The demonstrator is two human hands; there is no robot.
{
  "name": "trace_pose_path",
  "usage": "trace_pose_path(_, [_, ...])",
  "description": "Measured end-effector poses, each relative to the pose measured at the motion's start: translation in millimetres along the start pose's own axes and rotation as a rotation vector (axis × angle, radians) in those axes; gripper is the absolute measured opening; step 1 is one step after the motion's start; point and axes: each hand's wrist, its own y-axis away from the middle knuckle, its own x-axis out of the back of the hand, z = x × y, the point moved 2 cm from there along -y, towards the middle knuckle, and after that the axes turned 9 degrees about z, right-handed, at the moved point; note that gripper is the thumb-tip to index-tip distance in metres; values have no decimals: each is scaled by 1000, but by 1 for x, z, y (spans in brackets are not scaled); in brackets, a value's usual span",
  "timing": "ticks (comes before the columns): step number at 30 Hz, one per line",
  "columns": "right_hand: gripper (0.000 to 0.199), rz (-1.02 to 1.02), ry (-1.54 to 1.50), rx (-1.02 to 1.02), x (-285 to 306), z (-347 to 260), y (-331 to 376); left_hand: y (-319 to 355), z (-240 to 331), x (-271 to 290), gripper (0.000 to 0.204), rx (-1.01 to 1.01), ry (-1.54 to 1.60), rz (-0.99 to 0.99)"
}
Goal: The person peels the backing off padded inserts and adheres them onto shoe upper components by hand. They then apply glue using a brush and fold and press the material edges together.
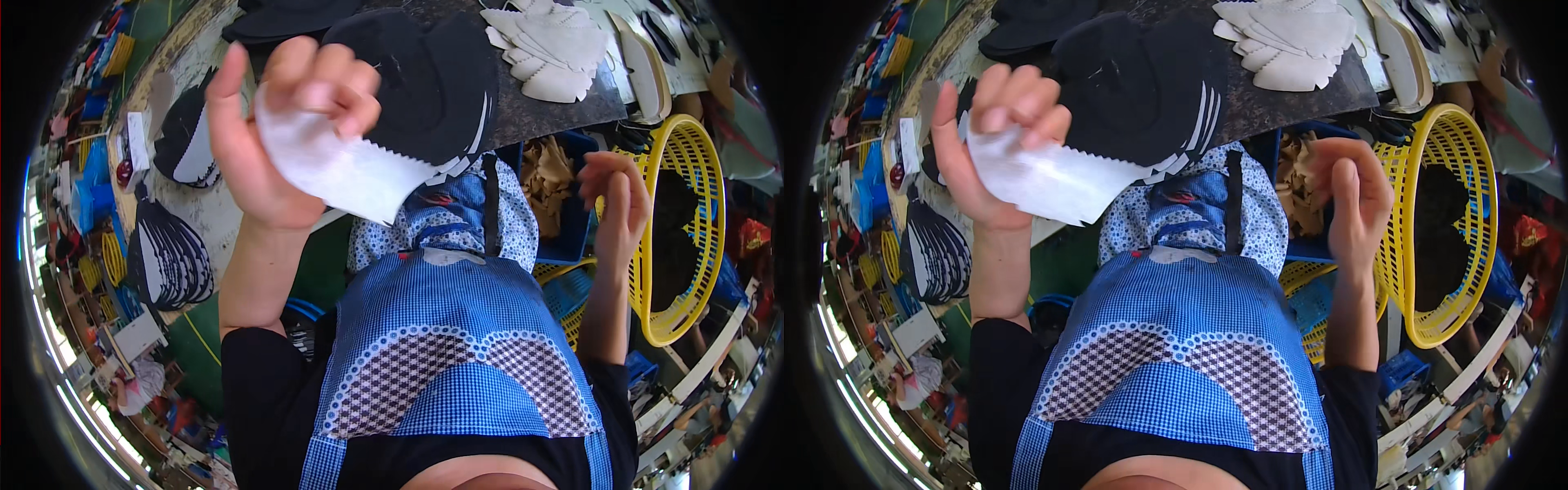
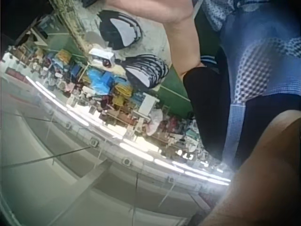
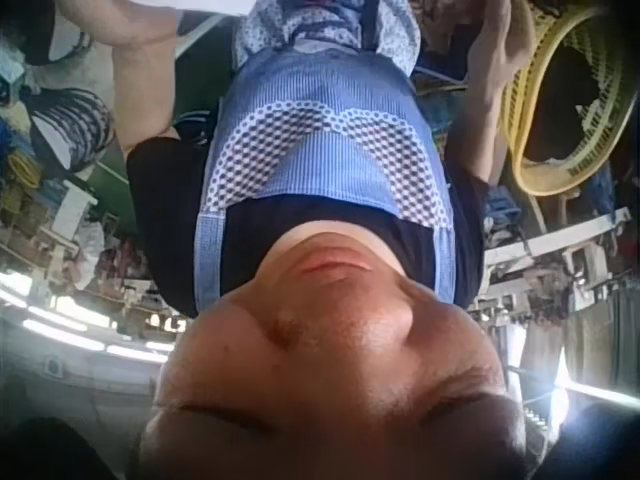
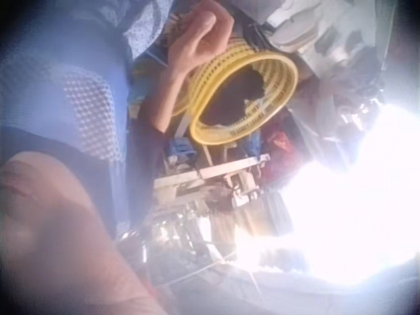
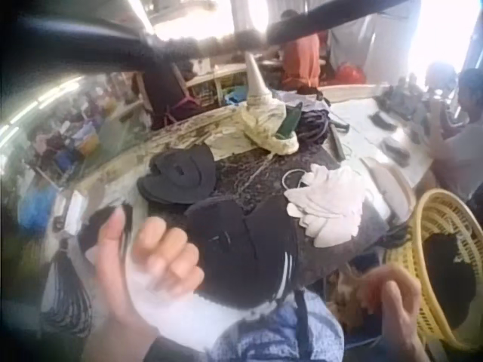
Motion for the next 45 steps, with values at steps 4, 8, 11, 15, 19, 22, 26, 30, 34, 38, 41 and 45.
trace_pose_path(4, [37, -837, -106, -22, -81, -53, 9, 31, -35, -19, 50, -218, -1119, -167])
trace_pose_path(8, [21, -850, -60, -310, -72, -19, 13, 53, -25, -13, 65, -14, -1380, -25])
trace_pose_path(11, [24, -801, -290, -272, -71, -22, -20, 66, -9, 7, 87, 172, -1050, 205])
trace_pose_path(15, [34, -570, 393, 97, -106, -17, -83, 18, 2, 30, 50, -79, -1196, 464])
trace_pose_path(19, [39, -613, 432, 283, -114, 0, -87, 13, -10, 63, 22, -169, -1333, 324])
trace_pose_path(22, [39, -587, 488, 371, -116, 5, -88, 10, -9, 57, 21, -110, -1462, 334])
trace_pose_path(26, [43, -440, 956, 750, -113, -20, -90, 13, 1, 45, 25, -178, -1971, 237])
trace_pose_path(30, [91, -794, 824, 902, -127, -18, -28, -17, 17, 43, 29, -253, -2224, 25])
trace_pose_path(34, [81, -928, 581, 749, -121, -13, -28, -97, 75, 77, 28, -682, -2290, 114])
trace_pose_path(38, [41, -536, 95, 160, -85, -14, -75, -107, 104, 137, 50, -458, -2388, -86])
trace_pose_path(41, [44, -23, 447, 167, -14, 38, -138, -112, 113, 143, 32, -395, -2051, 6])
trace_pose_path(45, [56, 153, 916, 341, 3, 60, -184, -107, 136, 108, 29, -938, -1771, 440])
